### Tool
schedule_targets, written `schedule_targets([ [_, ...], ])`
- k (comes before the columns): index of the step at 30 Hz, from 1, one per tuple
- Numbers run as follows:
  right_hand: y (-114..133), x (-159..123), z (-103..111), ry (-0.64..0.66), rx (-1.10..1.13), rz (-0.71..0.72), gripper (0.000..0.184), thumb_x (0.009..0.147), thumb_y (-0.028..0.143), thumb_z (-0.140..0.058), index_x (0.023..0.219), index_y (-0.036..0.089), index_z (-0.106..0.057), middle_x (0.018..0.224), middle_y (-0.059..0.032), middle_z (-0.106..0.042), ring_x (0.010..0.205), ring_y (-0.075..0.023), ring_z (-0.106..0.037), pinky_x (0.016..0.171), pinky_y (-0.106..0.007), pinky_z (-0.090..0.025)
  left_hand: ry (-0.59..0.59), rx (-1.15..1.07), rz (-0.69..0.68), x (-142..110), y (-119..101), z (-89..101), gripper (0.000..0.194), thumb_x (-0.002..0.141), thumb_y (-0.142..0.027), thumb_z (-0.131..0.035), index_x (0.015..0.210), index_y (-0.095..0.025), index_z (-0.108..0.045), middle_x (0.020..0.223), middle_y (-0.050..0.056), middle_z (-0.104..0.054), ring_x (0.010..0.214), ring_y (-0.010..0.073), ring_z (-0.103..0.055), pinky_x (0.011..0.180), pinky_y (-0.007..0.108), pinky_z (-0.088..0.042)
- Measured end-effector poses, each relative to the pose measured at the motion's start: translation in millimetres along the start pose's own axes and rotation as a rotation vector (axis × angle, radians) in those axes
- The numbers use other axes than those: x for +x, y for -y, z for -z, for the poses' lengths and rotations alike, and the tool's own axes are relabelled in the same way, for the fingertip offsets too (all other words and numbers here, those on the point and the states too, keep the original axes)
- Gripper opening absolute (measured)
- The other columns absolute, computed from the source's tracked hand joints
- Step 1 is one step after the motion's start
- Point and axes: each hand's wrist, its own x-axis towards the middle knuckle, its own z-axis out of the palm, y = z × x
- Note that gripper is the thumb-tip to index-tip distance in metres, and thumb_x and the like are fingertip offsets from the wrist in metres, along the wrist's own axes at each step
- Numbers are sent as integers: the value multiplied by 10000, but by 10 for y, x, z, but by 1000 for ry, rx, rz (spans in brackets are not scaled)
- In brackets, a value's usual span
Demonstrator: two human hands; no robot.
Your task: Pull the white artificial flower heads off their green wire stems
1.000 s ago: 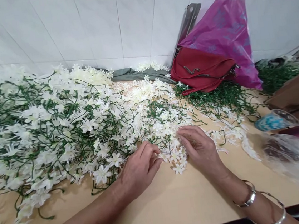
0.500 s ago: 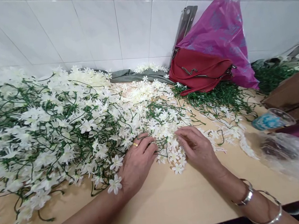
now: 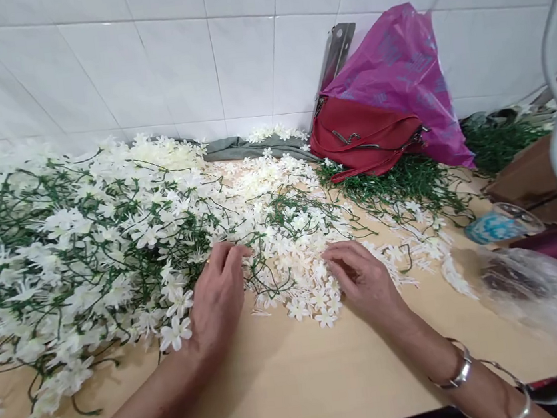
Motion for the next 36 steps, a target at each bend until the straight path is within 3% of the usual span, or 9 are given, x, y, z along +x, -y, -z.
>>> schedule_targets([
  [5, -3, -14, 6, 6, -26, 21, 143, 983, 157, -603, 1059, 226, -703, 1049, -92, -702, 1039, -245, -673, 894, -427, -567, 74, 184, -40, -8, 77, -19, 348, 895, 34, -392, 1077, -179, -597, 1085, 100, -613, 832, 217, -622, 705, 318, -501],
  [10, -16, -17, 7, 26, -48, 46, 137, 989, 142, -601, 1049, 221, -696, 1040, -89, -699, 1024, -235, -671, 887, -419, -567, 164, 173, -80, -58, 190, -66, 393, 891, 23, -417, 1129, -218, -615, 1176, 82, -627, 923, 218, -637, 785, 322, -519],
  [17, -46, -21, 25, 19, -94, 110, 144, 980, 126, -614, 1054, 226, -688, 1048, -91, -706, 1027, -244, -662, 892, -428, -546, 95, 108, -97, -47, 341, -118, 320, 940, -17, -409, 1030, -205, -652, 1143, 83, -692, 958, 218, -679, 807, 320, -547],
  [20, -46, -14, 43, 9, -129, 141, 149, 977, 124, -618, 1061, 227, -685, 1046, -85, -712, 1020, -243, -659, 894, -424, -527, 192, 120, -72, -32, 310, -42, 404, 871, 39, -407, 1079, -204, -654, 1207, 98, -687, 994, 223, -694, 846, 333, -569],
  [24, -50, 19, 96, -63, -228, 166, 147, 977, 126, -616, 1058, 224, -690, 1029, -79, -724, 998, -246, -658, 902, -433, -486, 356, 139, -49, -123, 215, 209, 618, 724, 95, -411, 1231, -177, -636, 1410, 140, -620, 1136, 261, -709, 940, 372, -595],
  [29, -132, 56, 207, -186, -302, 83, 126, 984, 177, -601, 1037, 223, -706, 1044, -90, -730, 1007, -259, -676, 923, -443, -481, 230, 79, -159, -435, 19, 479, 703, 861, 14, -335, 1509, -207, -493, 1604, 102, -491, 1424, 315, -544, 1107, 452, -550],
  [31, -166, 54, 261, -194, -337, 14, 138, 989, 227, -589, 1053, 228, -711, 1073, -95, -726, 1020, -267, -674, 953, -464, -485, 219, 73, -166, -513, -171, 440, 706, 899, -4, -316, 1559, -226, -427, 1649, 93, -431, 1411, 312, -560, 1067, 472, -583],
  [33, -191, 36, 316, -172, -389, -70, 192, 998, 317, -568, 1090, 231, -713, 1123, -114, -712, 1078, -301, -660, 991, -512, -480, 227, 66, -183, -521, -410, 307, 674, 927, -19, -299, 1582, -163, -377, 1669, 157, -384, 1417, 328, -554, 1029, 503, -603],
  [36, -239, -20, 388, -77, -499, -223, 418, 1009, 491, -494, 1271, 219, -673, 1354, -181, -630, 1272, -406, -571, 1040, -623, -449, 285, 18, -360, -438, -691, 43, 597, 1021, -182, -373, 1613, -140, -313, 1690, 129, -357, 1571, 303, -328, 1151, 486, -524],
])
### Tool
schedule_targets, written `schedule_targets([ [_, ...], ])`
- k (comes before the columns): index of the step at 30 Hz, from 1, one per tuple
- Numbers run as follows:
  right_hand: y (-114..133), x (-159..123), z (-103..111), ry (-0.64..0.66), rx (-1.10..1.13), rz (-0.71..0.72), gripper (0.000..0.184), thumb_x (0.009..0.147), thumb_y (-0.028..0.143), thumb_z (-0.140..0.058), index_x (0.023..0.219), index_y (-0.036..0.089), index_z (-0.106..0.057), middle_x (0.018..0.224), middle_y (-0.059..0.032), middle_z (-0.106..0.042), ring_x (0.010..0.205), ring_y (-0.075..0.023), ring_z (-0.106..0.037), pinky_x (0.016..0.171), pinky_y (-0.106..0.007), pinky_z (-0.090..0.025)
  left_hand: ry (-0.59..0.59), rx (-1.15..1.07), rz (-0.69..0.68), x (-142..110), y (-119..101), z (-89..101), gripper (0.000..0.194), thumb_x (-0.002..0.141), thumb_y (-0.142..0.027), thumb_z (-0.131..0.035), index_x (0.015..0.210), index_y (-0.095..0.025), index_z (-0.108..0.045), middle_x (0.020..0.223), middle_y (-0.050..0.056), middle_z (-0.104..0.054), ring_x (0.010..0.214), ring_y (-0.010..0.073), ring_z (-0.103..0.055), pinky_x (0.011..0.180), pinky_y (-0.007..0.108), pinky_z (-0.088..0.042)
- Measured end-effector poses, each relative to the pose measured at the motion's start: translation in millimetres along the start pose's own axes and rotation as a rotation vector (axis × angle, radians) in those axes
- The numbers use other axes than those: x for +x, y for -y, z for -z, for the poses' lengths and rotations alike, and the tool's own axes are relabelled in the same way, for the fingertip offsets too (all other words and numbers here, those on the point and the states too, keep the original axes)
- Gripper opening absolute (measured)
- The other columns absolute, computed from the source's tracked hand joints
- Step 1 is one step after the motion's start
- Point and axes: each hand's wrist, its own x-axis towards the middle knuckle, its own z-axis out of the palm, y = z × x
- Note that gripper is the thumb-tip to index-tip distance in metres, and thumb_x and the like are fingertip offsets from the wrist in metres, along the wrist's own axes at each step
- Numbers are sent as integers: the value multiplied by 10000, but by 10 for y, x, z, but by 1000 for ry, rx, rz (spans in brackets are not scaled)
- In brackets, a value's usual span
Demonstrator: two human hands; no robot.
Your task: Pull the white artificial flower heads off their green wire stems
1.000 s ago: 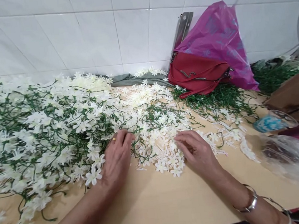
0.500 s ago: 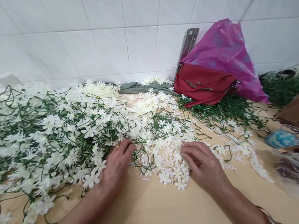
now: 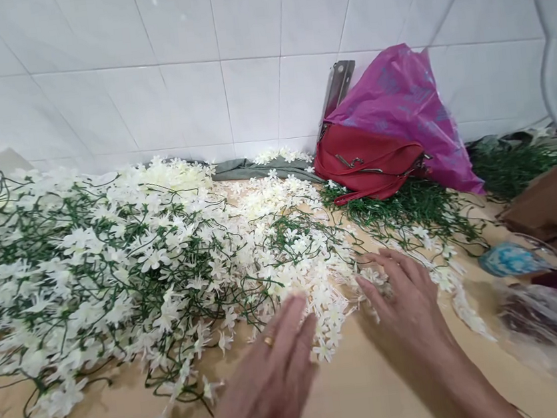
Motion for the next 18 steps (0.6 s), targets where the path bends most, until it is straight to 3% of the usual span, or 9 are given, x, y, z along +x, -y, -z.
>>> schedule_targets([
  [2, -70, -29, -9, 94, -75, -97, 588, 1018, 572, -416, 1449, 201, -562, 1559, -219, -476, 1414, -461, -450, 1077, -683, -408, 35, -7, -82, 122, 6, -120, 616, 1054, -330, -457, 1621, -153, -295, 1718, 102, -301, 1603, 278, -243, 1233, 471, -435],
  [5, -145, -52, -83, 256, -109, -190, 708, 1030, 618, -317, 1593, 195, -389, 1689, -225, -301, 1529, -456, -321, 1148, -702, -336, 59, 9, -39, 184, 251, -253, 757, 1022, -567, -503, 1629, -185, -265, 1717, 140, -288, 1601, 345, -229, 1220, 593, -397],
  [7, -128, -53, -156, 352, -107, -165, 723, 1035, 619, -291, 1624, 202, -336, 1702, -215, -288, 1565, -419, -277, 1200, -673, -286, 32, 11, 48, 172, 494, -311, 844, 987, -626, -526, 1633, -166, -237, 1711, 190, -279, 1601, 362, -222, 1230, 602, -369],
  [9, -41, -49, -230, 408, -106, -125, 727, 1033, 631, -291, 1651, 247, -279, 1739, -184, -212, 1594, -405, -208, 1221, -682, -236, 6, -16, 83, 150, 717, -339, 845, 995, -575, -554, 1645, -173, -193, 1719, 196, -250, 1608, 341, -208, 1257, 556, -342],
  [13, 222, -20, -355, 420, -89, -29, 710, 1045, 613, -276, 1653, 245, -284, 1746, -195, -171, 1590, -411, -211, 1221, -682, -225, -34, -33, 131, 125, 936, -307, 768, 1026, -455, -555, 1652, -218, -178, 1733, 179, -214, 1598, 325, -251, 1259, 498, -355],
  [18, 367, 227, -416, 264, -57, 35, 683, 1039, 622, -328, 1605, 247, -394, 1723, -209, -232, 1548, -470, -261, 1141, -752, -285, -26, 3, 146, 132, 875, -268, 687, 1039, -430, -537, 1623, -207, -252, 1701, 180, -306, 1569, 319, -330, 1249, 486, -377],
])
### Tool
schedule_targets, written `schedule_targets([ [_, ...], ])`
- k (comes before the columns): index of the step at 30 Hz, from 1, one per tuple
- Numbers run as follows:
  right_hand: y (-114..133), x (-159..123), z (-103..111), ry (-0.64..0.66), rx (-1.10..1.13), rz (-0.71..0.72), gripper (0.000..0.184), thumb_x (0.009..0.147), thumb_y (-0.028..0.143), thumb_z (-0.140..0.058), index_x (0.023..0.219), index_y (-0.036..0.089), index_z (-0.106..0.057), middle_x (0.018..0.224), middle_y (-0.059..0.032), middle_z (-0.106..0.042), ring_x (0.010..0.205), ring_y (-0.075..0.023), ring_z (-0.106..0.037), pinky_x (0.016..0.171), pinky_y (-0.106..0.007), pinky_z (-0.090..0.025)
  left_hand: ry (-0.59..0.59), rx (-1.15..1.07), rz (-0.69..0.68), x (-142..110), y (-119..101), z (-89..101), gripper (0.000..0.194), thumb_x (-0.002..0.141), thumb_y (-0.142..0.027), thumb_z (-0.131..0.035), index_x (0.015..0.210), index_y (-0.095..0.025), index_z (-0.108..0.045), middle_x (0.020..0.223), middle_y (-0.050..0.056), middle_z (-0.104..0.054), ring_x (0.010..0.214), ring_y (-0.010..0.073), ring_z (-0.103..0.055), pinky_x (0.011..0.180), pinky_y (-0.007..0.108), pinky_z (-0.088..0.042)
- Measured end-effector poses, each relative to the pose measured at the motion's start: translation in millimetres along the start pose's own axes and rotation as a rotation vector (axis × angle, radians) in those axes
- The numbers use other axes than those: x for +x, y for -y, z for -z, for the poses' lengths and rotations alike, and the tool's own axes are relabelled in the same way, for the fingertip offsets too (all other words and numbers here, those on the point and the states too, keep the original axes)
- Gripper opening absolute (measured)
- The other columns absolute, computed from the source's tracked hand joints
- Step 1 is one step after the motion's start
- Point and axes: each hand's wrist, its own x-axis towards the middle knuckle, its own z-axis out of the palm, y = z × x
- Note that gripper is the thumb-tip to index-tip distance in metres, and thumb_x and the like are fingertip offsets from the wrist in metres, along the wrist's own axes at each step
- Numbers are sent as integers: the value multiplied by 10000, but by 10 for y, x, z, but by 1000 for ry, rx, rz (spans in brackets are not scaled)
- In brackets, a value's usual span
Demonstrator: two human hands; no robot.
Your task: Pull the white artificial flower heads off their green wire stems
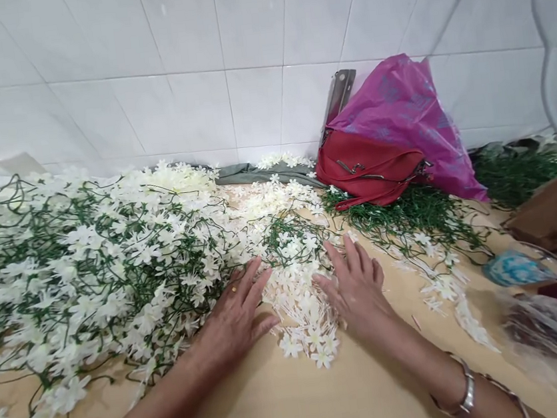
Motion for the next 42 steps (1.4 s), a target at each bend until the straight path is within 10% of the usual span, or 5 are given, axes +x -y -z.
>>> schedule_targets([
  [10, 189, 219, -132, 64, 41, 201, 525, 1007, 523, -524, 1485, 307, -558, 1659, -169, -382, 1514, -449, -316, 1110, -714, -358, -29, 92, 141, 41, -67, -59, 680, 1008, -602, -510, 1515, -150, -471, 1663, 221, -362, 1527, 373, -397, 1219, 524, -399],
  [21, -81, 288, -199, -278, 117, 352, 341, 1012, 409, -549, 1266, 234, -693, 1518, -161, -566, 1429, -390, -453, 1111, -618, -396, -30, 86, 197, 34, -88, -48, 722, 1027, -635, -433, 1551, -139, -402, 1662, 190, -388, 1553, 313, -366, 1257, 482, -355],
  [27, 49, 211, -185, -149, 151, 568, 371, 1033, 457, -529, 1315, 273, -684, 1498, -124, -606, 1420, -370, -481, 1114, -609, -388, -34, 42, 222, 15, -60, -55, 749, 1024, -616, -466, 1597, -156, -322, 1669, 185, -379, 1562, 313, -348, 1264, 492, -348],
  [42, 25, 188, -203, -7, 133, 494, 415, 1027, 457, -544, 1399, 305, -647, 1573, -117, -540, 1467, -370, -443, 1107, -642, -425, 150, -322, 139, -332, 386, 432, 503, 1044, -312, -538, 1541, -280, -465, 1611, 83, -499, 1492, 233, -476, 1218, 424, -450],
])
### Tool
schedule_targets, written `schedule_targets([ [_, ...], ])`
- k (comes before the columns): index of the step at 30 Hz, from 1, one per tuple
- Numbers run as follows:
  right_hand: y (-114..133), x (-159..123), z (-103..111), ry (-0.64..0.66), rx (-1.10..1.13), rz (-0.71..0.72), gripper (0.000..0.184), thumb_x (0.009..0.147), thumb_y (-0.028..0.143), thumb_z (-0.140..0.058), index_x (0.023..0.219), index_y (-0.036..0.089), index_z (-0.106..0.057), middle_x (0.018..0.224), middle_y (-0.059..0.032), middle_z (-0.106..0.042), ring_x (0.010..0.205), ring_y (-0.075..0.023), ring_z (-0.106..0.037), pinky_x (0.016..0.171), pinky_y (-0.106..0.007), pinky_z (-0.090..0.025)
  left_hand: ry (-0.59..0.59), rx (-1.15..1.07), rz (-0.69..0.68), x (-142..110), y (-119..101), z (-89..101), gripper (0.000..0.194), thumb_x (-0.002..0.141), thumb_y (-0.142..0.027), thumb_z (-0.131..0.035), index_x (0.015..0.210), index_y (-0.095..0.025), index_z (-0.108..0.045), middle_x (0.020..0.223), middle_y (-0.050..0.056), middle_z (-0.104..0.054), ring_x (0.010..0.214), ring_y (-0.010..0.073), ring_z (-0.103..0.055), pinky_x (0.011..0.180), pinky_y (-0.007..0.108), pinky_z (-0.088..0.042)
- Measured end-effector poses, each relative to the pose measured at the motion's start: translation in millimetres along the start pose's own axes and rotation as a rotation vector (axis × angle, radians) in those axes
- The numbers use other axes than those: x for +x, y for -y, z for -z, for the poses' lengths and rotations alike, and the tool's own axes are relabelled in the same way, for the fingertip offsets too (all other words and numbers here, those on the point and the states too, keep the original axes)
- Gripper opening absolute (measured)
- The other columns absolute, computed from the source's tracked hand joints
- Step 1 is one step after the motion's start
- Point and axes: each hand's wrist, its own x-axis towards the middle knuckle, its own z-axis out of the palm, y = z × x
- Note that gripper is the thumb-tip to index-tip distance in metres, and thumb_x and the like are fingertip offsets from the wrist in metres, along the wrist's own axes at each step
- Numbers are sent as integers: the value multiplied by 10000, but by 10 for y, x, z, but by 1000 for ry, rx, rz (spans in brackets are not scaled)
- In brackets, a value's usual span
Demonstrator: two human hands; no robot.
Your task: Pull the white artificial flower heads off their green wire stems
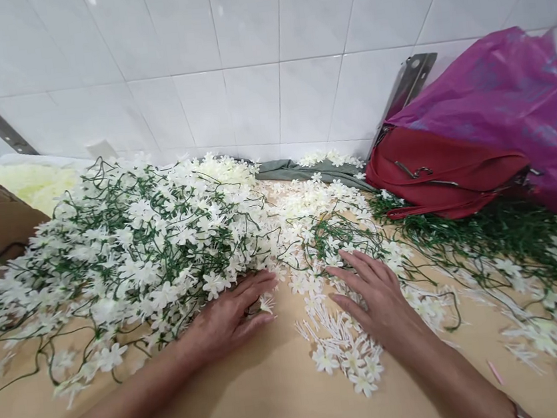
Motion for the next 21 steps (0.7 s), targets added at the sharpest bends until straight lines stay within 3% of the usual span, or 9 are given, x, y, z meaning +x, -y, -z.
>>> schedule_targets([
  [5, -11, -3, 10, 15, -6, 1, 416, 1028, 436, -543, 1409, 301, -639, 1579, -122, -532, 1459, -379, -448, 1094, -657, -424, 80, -1, -190, -119, 206, 156, 510, 1025, -339, -592, 1522, -280, -495, 1582, 107, -532, 1492, 239, -476, 1218, 424, -449],
  [14, 18, 10, 4, 2, -6, -14, 393, 1017, 422, -559, 1387, 327, -653, 1558, -106, -559, 1435, -360, -470, 1095, -612, -411, 213, 137, -407, -68, 504, 303, 739, 1003, -446, -624, 1644, -300, -286, 1624, 100, -471, 1525, 244, -416, 1261, 385, -370],
  [18, 45, 21, 18, 11, -4, -37, 406, 1027, 435, -537, 1403, 323, -641, 1561, -111, -555, 1445, -361, -459, 1105, -626, -391, 293, 204, -406, -11, 548, 335, 770, 976, -524, -641, 1628, -264, -324, 1625, 111, -465, 1530, 255, -410, 1279, 393, -336],
  [21, 54, 25, 27, 13, -7, -46, 405, 1033, 472, -527, 1387, 320, -653, 1544, -112, -573, 1447, -369, -458, 1120, -655, -358, 289, 240, -347, -6, 436, 313, 664, 990, -466, -632, 1583, -271, -407, 1645, 85, -443, 1544, 260, -388, 1266, 403, -367],
])
